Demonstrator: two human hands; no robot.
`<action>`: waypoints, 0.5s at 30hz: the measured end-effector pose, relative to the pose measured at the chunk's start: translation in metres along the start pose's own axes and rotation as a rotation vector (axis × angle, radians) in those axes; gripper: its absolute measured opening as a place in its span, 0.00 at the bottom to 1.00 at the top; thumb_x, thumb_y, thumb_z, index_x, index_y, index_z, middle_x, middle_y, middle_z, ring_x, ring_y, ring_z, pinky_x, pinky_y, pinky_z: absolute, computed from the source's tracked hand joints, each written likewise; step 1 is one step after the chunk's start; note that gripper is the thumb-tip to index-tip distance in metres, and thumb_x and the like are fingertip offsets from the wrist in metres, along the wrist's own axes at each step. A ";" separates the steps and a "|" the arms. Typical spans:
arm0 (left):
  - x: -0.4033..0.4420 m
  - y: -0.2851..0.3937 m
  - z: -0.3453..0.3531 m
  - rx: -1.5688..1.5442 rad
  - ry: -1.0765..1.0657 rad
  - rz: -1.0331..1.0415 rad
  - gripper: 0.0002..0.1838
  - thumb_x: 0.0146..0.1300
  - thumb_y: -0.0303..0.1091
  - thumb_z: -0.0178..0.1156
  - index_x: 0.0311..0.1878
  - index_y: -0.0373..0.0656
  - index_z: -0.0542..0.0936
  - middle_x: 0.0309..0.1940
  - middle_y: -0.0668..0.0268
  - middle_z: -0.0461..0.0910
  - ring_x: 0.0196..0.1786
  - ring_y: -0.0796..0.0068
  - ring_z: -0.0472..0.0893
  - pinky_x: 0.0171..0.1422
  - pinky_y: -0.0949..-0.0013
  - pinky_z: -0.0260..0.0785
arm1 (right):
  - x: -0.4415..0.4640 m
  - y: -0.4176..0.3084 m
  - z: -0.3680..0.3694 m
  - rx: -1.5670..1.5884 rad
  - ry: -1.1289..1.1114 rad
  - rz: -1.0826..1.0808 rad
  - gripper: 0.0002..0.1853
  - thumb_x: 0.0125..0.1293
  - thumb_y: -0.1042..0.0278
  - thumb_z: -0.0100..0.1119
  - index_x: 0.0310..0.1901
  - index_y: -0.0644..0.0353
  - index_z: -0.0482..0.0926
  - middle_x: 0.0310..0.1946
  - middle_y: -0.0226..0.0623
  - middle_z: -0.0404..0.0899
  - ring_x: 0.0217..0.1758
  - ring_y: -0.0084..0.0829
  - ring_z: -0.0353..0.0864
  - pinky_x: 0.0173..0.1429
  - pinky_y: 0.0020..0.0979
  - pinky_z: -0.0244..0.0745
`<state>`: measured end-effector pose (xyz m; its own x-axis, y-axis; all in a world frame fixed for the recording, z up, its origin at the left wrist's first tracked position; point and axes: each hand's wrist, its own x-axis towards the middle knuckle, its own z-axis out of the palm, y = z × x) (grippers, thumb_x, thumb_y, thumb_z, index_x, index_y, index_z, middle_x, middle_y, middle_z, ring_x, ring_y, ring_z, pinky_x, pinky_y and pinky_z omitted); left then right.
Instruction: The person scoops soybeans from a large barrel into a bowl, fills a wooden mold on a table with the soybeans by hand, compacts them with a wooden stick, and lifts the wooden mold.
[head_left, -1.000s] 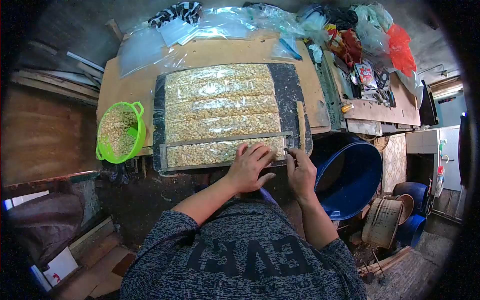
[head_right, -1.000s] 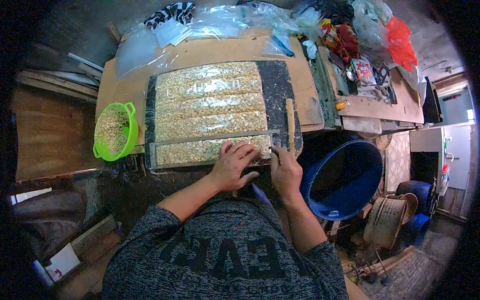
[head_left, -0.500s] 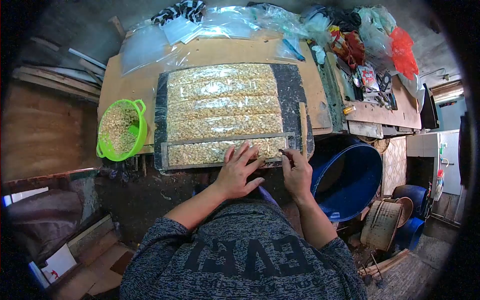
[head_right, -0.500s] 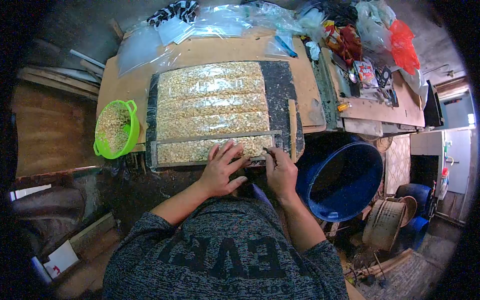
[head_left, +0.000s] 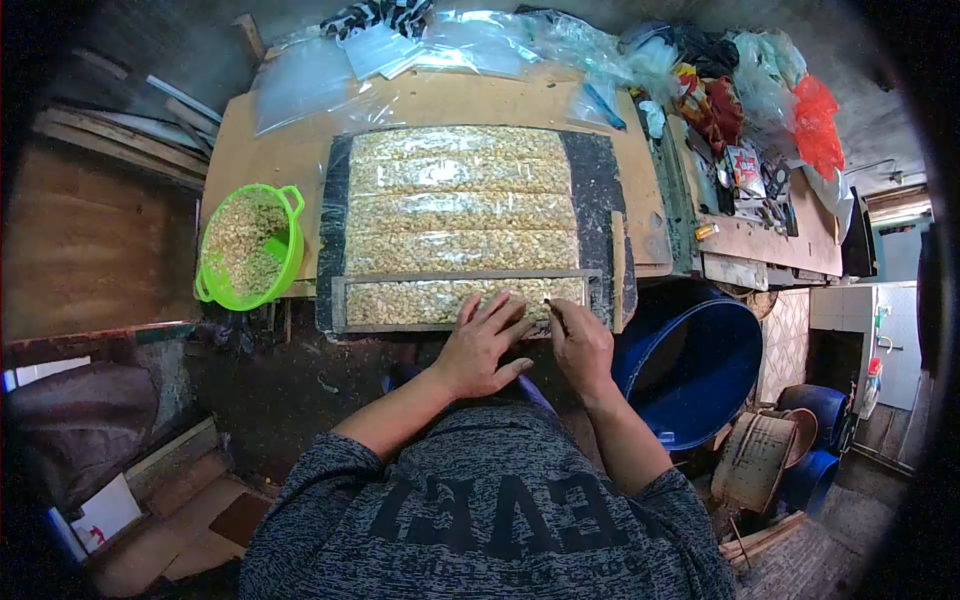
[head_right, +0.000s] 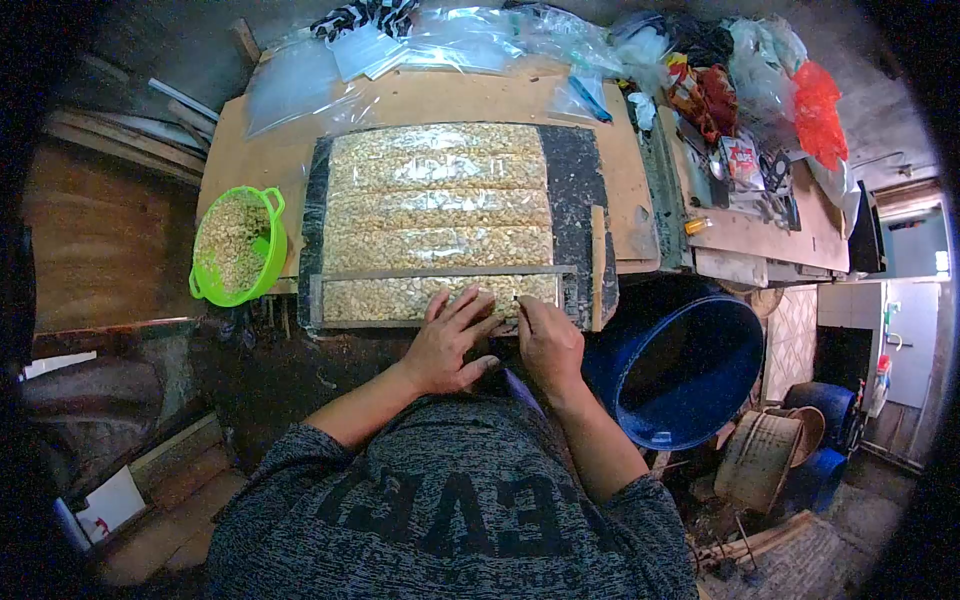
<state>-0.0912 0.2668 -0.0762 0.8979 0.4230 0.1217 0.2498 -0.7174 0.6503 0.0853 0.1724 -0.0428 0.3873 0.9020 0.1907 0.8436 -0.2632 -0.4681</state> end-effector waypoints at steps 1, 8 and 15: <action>-0.001 -0.001 0.000 -0.007 0.004 0.002 0.31 0.66 0.55 0.59 0.67 0.46 0.75 0.73 0.55 0.63 0.79 0.51 0.55 0.81 0.43 0.37 | 0.000 -0.001 -0.001 0.000 -0.001 -0.001 0.09 0.62 0.74 0.66 0.45 0.60 0.83 0.37 0.44 0.85 0.39 0.42 0.86 0.42 0.35 0.80; -0.024 -0.006 -0.015 0.009 0.068 -0.054 0.32 0.63 0.52 0.62 0.68 0.47 0.75 0.74 0.58 0.64 0.79 0.52 0.57 0.80 0.43 0.39 | -0.003 -0.005 0.003 0.144 0.080 0.067 0.09 0.62 0.72 0.67 0.44 0.59 0.83 0.38 0.43 0.85 0.39 0.43 0.86 0.41 0.37 0.80; -0.031 -0.011 -0.015 -0.001 0.091 -0.074 0.32 0.64 0.53 0.61 0.68 0.46 0.75 0.72 0.55 0.66 0.78 0.51 0.58 0.80 0.44 0.39 | 0.006 -0.024 0.018 0.187 0.026 -0.023 0.09 0.62 0.75 0.67 0.44 0.61 0.83 0.37 0.44 0.84 0.38 0.42 0.86 0.42 0.36 0.80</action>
<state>-0.1275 0.2700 -0.0764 0.8403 0.5236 0.1408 0.3140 -0.6816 0.6610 0.0604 0.1900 -0.0457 0.3806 0.8971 0.2246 0.7695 -0.1725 -0.6149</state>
